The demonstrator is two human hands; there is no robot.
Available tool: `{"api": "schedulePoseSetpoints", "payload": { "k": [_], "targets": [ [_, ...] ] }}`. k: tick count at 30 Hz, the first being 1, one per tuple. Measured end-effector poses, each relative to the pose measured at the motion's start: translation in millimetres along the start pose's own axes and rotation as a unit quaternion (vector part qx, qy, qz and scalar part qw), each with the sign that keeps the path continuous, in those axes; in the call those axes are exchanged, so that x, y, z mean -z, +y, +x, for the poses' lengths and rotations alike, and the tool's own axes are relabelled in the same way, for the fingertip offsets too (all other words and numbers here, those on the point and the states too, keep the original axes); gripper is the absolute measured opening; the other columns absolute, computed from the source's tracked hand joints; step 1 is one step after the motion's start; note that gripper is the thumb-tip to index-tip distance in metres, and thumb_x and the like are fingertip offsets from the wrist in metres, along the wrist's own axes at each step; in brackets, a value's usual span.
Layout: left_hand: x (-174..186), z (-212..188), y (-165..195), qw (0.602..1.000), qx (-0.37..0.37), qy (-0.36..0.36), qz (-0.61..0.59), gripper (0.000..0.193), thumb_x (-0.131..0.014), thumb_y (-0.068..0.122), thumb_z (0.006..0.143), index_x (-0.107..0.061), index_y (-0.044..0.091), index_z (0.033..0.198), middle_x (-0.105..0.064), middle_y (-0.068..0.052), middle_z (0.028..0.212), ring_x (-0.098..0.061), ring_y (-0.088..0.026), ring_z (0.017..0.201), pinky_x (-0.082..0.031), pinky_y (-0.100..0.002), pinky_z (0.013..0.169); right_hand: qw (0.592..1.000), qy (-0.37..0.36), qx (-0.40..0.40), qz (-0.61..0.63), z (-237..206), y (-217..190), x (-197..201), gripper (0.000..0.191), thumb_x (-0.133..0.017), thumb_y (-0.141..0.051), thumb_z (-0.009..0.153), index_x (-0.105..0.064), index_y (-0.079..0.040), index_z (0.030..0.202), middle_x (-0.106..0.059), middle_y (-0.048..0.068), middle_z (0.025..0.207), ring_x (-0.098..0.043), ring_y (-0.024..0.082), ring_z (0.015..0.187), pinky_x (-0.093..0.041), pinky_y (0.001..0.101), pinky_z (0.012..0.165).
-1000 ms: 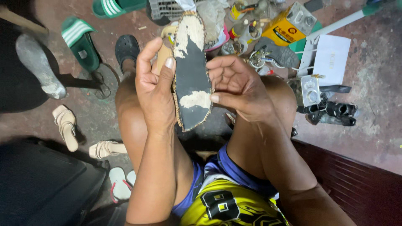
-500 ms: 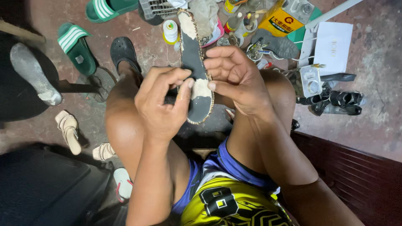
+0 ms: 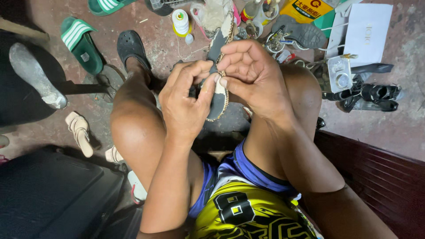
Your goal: The person sits on the floor and sews the sole of a beige sandal using a needle and thread. They repeatedly pull the thread through the sole's edge, tightening stitches along the perimeter.
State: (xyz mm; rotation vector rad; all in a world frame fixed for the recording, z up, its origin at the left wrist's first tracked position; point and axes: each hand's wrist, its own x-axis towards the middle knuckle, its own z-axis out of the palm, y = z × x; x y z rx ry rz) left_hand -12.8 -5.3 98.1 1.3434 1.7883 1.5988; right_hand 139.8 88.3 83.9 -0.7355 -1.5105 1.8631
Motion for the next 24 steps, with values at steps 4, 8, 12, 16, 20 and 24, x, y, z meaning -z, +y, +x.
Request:
{"api": "schedulePoseSetpoints", "payload": {
  "k": [4,8,12,16,20,24],
  "targets": [
    [-8.2,0.3,-4.4,1.000,0.010,0.001,-0.028,0.028,-0.078,-0.006,0.094,-0.066,0.001,0.119,-0.070,-0.010,0.108,-0.077,-0.018,0.100,-0.063,-0.028,0.090,0.997,0.019,-0.019,0.066,4.6,6.4,6.5,0.050,-0.070,0.019,0.090,-0.053,-0.001,0.133,-0.064,0.007,0.118,-0.066,0.014,0.111,-0.056,0.0292,0.101],
    [-12.0,-1.5,-5.4,0.999,0.014,0.012,-0.043,0.028,-0.077,-0.008,0.095,-0.066,0.000,0.120,-0.069,-0.010,0.109,-0.076,-0.018,0.101,-0.063,-0.028,0.090,0.997,0.033,-0.028,0.057,5.8,7.6,7.1,0.048,-0.072,0.019,0.090,-0.055,0.000,0.130,-0.068,0.011,0.117,-0.067,0.016,0.110,-0.057,0.0306,0.101],
    [-10.8,-2.7,-4.5,0.998,0.013,0.015,-0.067,0.028,-0.074,-0.008,0.097,-0.065,0.000,0.122,-0.068,-0.009,0.112,-0.077,-0.017,0.104,-0.064,-0.028,0.093,0.999,0.032,-0.016,0.038,3.7,5.8,5.8,0.046,-0.070,0.017,0.092,-0.054,0.000,0.131,-0.069,0.013,0.118,-0.069,0.017,0.110,-0.058,0.0309,0.101],
    [-6.8,-3.1,-2.5,0.999,0.011,0.018,-0.026,0.029,-0.076,-0.006,0.099,-0.064,0.002,0.123,-0.068,-0.010,0.113,-0.077,-0.017,0.101,-0.063,-0.026,0.091,1.000,0.012,0.023,-0.003,2.7,5.2,2.0,0.047,-0.070,0.018,0.095,-0.052,0.000,0.134,-0.069,0.014,0.122,-0.069,0.017,0.115,-0.057,0.0312,0.106],
    [-5.4,-3.7,-2.2,0.999,-0.006,0.030,0.039,0.031,-0.076,-0.001,0.098,-0.063,0.005,0.126,-0.072,-0.009,0.111,-0.078,-0.015,0.098,-0.064,-0.026,0.086,0.999,0.022,0.019,-0.025,3.0,5.3,-4.6,0.047,-0.071,0.018,0.094,-0.053,0.000,0.133,-0.070,0.014,0.121,-0.070,0.017,0.114,-0.058,0.0307,0.105],
    [-6.3,-4.9,-5.4,0.990,-0.059,0.051,0.119,0.033,-0.077,0.002,0.101,-0.061,0.008,0.129,-0.073,-0.008,0.114,-0.077,-0.015,0.092,-0.063,-0.026,0.082,0.995,0.028,0.024,-0.090,2.7,4.8,-10.4,0.044,-0.072,0.016,0.095,-0.054,-0.001,0.132,-0.072,0.013,0.122,-0.071,0.016,0.117,-0.059,0.0301,0.105]
  ]
}}
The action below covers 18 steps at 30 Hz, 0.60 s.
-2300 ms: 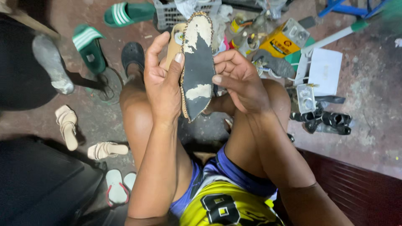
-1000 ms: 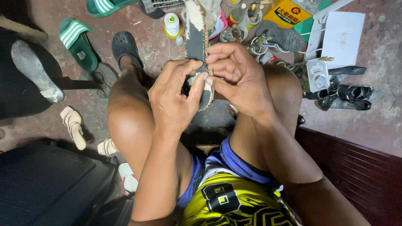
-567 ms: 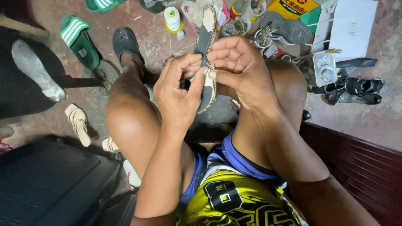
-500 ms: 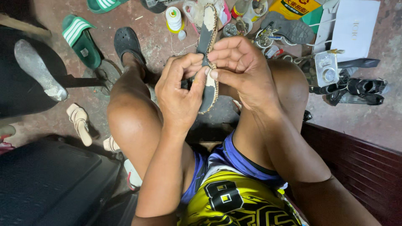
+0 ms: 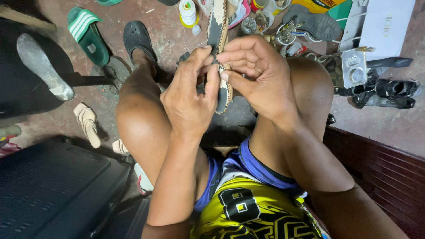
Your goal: The person sits on the floor and sews the sole of a beige sandal using a needle and thread. They repeatedly pull the thread through the sole's edge, tightening stitches along the perimeter.
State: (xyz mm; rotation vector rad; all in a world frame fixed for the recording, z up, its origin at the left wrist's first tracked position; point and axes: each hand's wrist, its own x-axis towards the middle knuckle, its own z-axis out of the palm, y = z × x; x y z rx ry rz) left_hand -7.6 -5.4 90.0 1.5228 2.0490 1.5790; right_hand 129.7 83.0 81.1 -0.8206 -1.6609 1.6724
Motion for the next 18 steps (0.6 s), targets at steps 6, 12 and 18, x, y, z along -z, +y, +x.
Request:
{"api": "schedulePoseSetpoints", "payload": {
  "k": [6,12,18],
  "targets": [
    [-2.0,-3.9,-4.5,0.999,-0.016,0.009,0.039,0.034,-0.077,0.003,0.101,-0.060,0.010,0.129,-0.072,-0.007,0.108,-0.076,-0.018,0.088,-0.061,-0.027,0.078,1.000,-0.007,0.008,-0.030,-0.1,-0.2,-3.5,0.044,-0.072,0.016,0.095,-0.054,-0.001,0.132,-0.073,0.012,0.122,-0.071,0.015,0.117,-0.059,0.0301,0.105],
    [-2.9,-7.4,-8.0,1.000,0.003,0.004,0.008,0.031,-0.075,0.000,0.101,-0.059,0.008,0.126,-0.073,-0.008,0.110,-0.077,-0.014,0.090,-0.063,-0.025,0.081,1.000,-0.026,0.002,-0.011,-0.7,0.4,1.7,0.044,-0.072,0.016,0.096,-0.053,-0.001,0.132,-0.073,0.013,0.122,-0.072,0.016,0.116,-0.060,0.0302,0.106],
    [-3.6,-4.0,-12.0,0.979,0.101,-0.017,-0.177,0.028,-0.070,-0.006,0.104,-0.061,0.003,0.129,-0.076,-0.010,0.109,-0.076,-0.011,0.097,-0.063,-0.023,0.082,0.996,-0.023,-0.038,0.081,3.3,1.1,9.4,0.044,-0.071,0.017,0.094,-0.055,0.001,0.131,-0.071,0.016,0.120,-0.071,0.017,0.112,-0.060,0.0306,0.103]
  ]
}}
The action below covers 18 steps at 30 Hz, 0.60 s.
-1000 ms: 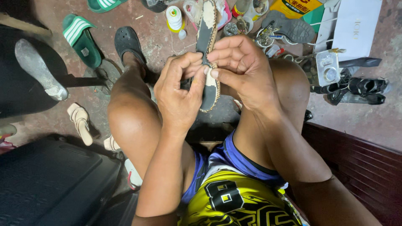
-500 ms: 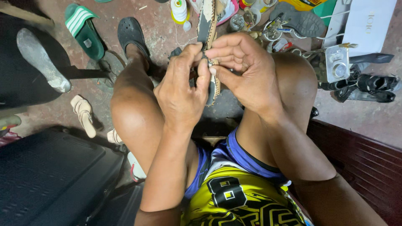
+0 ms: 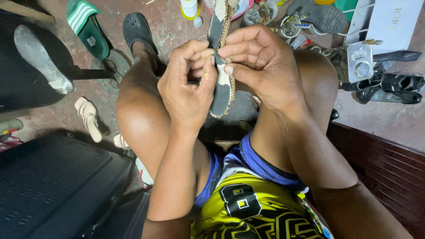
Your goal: The person sits on the floor and sews the sole of a beige sandal using a needle and thread. They repeatedly pull the thread through the sole's edge, tightening stitches along the perimeter.
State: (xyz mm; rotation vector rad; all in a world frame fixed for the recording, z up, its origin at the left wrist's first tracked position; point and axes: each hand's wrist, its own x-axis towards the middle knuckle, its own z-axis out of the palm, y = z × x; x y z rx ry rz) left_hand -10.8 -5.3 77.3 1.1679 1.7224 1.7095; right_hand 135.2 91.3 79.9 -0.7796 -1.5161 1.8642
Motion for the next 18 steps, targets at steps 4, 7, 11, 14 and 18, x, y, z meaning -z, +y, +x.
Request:
{"api": "schedulePoseSetpoints", "payload": {
  "k": [4,7,11,14,18],
  "targets": [
    [-1.4,-1.0,2.4,1.000,-0.001,-0.004,0.023,0.032,-0.071,-0.006,0.101,-0.062,0.003,0.130,-0.076,-0.010,0.111,-0.077,-0.013,0.099,-0.064,-0.024,0.084,1.000,-0.002,0.019,-0.016,0.6,0.4,1.8,0.042,-0.071,0.016,0.095,-0.055,0.001,0.131,-0.071,0.015,0.120,-0.071,0.017,0.114,-0.059,0.0311,0.105],
    [-1.6,-1.2,3.4,1.000,-0.020,-0.009,0.015,0.038,-0.077,-0.004,0.097,-0.060,0.003,0.130,-0.072,-0.011,0.115,-0.076,-0.015,0.105,-0.066,-0.026,0.090,1.000,-0.005,0.014,-0.013,-0.1,1.1,1.3,0.040,-0.070,0.015,0.097,-0.055,0.001,0.131,-0.071,0.015,0.121,-0.071,0.017,0.114,-0.059,0.0308,0.105],
    [-0.4,-0.3,2.8,0.998,-0.026,-0.006,0.059,0.034,-0.079,-0.002,0.098,-0.062,0.003,0.127,-0.074,-0.011,0.113,-0.078,-0.014,0.098,-0.067,-0.026,0.089,0.999,-0.015,0.006,-0.031,-0.4,1.3,1.6,0.041,-0.068,0.015,0.097,-0.054,0.000,0.132,-0.072,0.014,0.121,-0.071,0.016,0.114,-0.059,0.0301,0.103],
    [1.6,-1.7,3.1,0.995,-0.042,-0.018,0.086,0.030,-0.077,-0.001,0.100,-0.062,0.003,0.126,-0.074,-0.010,0.113,-0.079,-0.014,0.097,-0.066,-0.025,0.087,0.999,-0.017,-0.008,-0.040,-0.3,1.4,3.1,0.041,-0.069,0.013,0.096,-0.054,0.000,0.132,-0.072,0.014,0.119,-0.071,0.015,0.112,-0.059,0.0290,0.099],
    [4.1,-3.6,4.2,0.989,-0.070,-0.025,0.124,0.027,-0.074,-0.003,0.101,-0.061,0.003,0.124,-0.072,-0.010,0.112,-0.079,-0.015,0.096,-0.064,-0.023,0.086,0.999,-0.031,-0.001,-0.038,-0.4,2.5,5.7,0.041,-0.069,0.015,0.096,-0.055,0.001,0.132,-0.072,0.014,0.118,-0.071,0.015,0.112,-0.059,0.0294,0.101]
  ]
}}
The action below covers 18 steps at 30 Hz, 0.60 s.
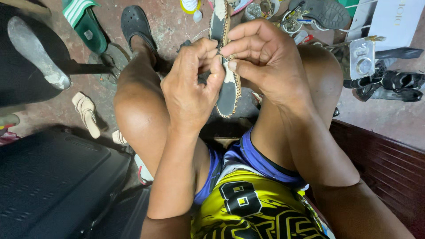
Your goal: The person sits on the floor and sews the sole of a beige sandal using a needle and thread. They repeatedly pull the thread through the sole's edge, tightening stitches along the perimeter.
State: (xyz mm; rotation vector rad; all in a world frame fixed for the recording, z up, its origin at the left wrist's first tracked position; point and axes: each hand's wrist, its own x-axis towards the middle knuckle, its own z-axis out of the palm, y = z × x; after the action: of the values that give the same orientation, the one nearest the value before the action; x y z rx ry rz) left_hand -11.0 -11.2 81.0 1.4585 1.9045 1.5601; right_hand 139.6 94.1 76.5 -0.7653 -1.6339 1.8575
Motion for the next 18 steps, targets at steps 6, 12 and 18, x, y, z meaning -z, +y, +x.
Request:
{"api": "schedulePoseSetpoints", "payload": {
  "k": [6,12,18],
  "targets": [
    [2.9,1.9,-1.0,1.000,-0.010,-0.017,-0.024,0.020,-0.072,-0.005,0.105,-0.061,0.002,0.120,-0.071,-0.010,0.109,-0.078,-0.015,0.097,-0.063,-0.025,0.085,0.999,-0.003,0.011,0.042,-0.1,0.8,4.4,0.042,-0.067,0.017,0.096,-0.056,0.002,0.134,-0.072,0.014,0.120,-0.071,0.015,0.110,-0.058,0.0307,0.105],
    [2.6,3.1,0.0,0.999,0.006,-0.023,-0.037,0.025,-0.072,-0.007,0.104,-0.062,0.003,0.124,-0.070,-0.008,0.102,-0.078,-0.013,0.094,-0.063,-0.024,0.084,1.000,0.003,0.007,0.016,-1.8,-0.9,5.0,0.043,-0.065,0.017,0.095,-0.055,0.003,0.135,-0.072,0.014,0.113,-0.070,0.013,0.105,-0.057,0.0289,0.102],
    [-1.7,4.0,1.5,0.996,0.003,-0.018,-0.085,0.035,-0.076,-0.005,0.099,-0.060,0.003,0.128,-0.067,-0.010,0.109,-0.075,-0.015,0.099,-0.066,-0.024,0.086,1.000,0.009,0.009,0.007,-0.6,-2.5,2.7,0.038,-0.068,0.014,0.098,-0.055,0.002,0.132,-0.072,0.012,0.117,-0.071,0.013,0.109,-0.059,0.0274,0.100]
  ]
}}
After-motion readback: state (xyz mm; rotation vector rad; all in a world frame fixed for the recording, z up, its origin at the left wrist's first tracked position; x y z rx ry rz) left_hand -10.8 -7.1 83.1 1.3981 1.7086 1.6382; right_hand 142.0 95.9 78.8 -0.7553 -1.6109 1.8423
